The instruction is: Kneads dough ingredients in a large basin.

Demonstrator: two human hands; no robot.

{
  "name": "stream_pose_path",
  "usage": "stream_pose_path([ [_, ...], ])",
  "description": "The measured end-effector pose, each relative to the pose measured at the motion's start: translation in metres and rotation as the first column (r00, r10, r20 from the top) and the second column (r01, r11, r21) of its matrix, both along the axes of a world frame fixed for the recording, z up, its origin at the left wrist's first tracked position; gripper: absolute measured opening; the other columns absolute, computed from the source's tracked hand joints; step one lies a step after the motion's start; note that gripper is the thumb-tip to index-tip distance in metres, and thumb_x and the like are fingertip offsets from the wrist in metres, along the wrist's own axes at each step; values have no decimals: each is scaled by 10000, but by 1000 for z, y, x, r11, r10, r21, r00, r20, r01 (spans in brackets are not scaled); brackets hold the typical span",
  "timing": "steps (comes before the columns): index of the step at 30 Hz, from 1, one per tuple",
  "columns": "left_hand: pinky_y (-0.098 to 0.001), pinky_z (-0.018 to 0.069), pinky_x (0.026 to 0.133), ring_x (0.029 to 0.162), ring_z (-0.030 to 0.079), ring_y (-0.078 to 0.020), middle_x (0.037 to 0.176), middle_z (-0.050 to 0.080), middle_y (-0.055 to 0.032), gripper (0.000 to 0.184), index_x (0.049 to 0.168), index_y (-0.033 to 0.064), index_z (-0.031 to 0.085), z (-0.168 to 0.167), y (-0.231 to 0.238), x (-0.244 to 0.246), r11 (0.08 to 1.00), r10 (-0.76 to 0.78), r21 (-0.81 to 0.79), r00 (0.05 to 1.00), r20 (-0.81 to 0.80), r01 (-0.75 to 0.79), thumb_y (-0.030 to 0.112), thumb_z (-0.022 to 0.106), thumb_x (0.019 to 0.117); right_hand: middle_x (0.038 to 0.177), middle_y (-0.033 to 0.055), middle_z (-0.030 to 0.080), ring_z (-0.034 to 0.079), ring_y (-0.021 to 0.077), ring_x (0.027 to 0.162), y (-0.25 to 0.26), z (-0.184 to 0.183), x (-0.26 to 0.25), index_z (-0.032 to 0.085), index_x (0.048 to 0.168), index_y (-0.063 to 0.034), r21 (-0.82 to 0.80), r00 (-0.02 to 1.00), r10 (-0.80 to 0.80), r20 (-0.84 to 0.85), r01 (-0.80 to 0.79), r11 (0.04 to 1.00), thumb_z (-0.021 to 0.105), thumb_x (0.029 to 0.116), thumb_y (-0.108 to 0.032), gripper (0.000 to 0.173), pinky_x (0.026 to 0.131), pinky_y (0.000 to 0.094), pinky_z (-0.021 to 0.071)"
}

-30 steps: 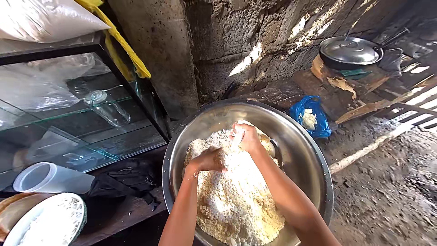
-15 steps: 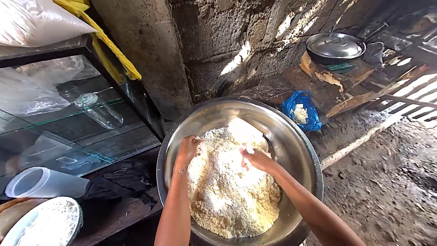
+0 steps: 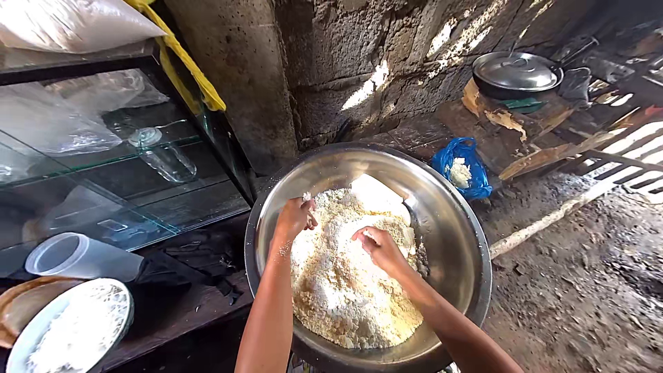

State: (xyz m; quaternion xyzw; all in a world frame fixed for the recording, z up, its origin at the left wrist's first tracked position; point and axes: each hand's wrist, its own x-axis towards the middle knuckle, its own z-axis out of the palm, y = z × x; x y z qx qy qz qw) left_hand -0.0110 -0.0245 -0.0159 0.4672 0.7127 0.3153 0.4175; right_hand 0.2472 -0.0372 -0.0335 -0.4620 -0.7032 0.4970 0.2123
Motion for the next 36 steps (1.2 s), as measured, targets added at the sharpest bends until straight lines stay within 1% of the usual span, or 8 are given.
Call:
stream_pose_path([
  [4,-575,516,964,1096,661,-379,1252,641,-246,526,1356,14,579,-12,-6,21,942,-309,-204,926,-219,266,440,542,1050,788,79,649,605,187,670,32,0,8,675,908,-12,63,964,-124,234,112,992,373,1106,-441,560,685,420,518],
  [7,-556,477,1051,1255,556,-422,1431,470,-290,500,1363,55,587,-21,-15,50,938,-331,-221,882,-337,268,229,744,922,1230,191,665,617,352,1192,41,-11,9,703,1195,-47,188,909,-74,410,-6,982,565,1034,-419,428,1046,556,465],
  [9,-498,482,1052,1235,571,-364,1371,540,-252,363,1260,36,671,-17,-18,54,957,-283,-155,908,-310,246,89,710,903,1300,153,638,551,353,1285,33,-18,1,709,1223,-117,288,914,-90,396,-31,957,632,994,-375,353,1105,568,408],
  [16,-341,604,905,958,728,-148,1093,736,-106,189,1135,11,721,4,-18,46,985,-131,130,981,146,113,53,572,1027,1101,114,721,694,208,992,26,-2,-8,723,1164,-55,391,990,-20,139,-36,920,601,1018,-238,264,929,364,553],
  [26,-282,624,689,694,742,-132,844,753,-83,246,1156,-32,597,34,-29,47,988,-63,146,995,71,52,126,414,1109,1388,233,558,571,412,1242,36,-14,13,638,1362,-90,231,906,84,414,-194,953,741,936,-260,470,1041,573,481],
  [30,-233,581,611,603,675,-74,768,711,-30,257,1044,1,671,31,-27,50,985,-122,120,993,-9,122,180,492,1091,1159,187,688,678,326,1060,5,-24,6,737,1097,-6,315,931,192,311,-292,903,604,943,-25,204,958,483,532],
  [33,-228,556,661,643,654,-45,777,708,-3,302,960,28,707,23,-28,50,985,-109,127,992,-66,117,241,529,1080,1075,170,736,713,304,999,11,-7,12,746,1115,-19,311,960,79,269,-165,936,579,1023,-159,237,943,497,546],
  [36,-287,602,836,863,728,-99,1024,742,-72,266,1215,8,675,21,-32,45,984,-156,89,988,19,153,115,466,1089,1076,116,744,727,216,930,23,11,23,731,1209,-67,281,964,43,261,-119,952,490,1068,-151,292,896,415,585],
])
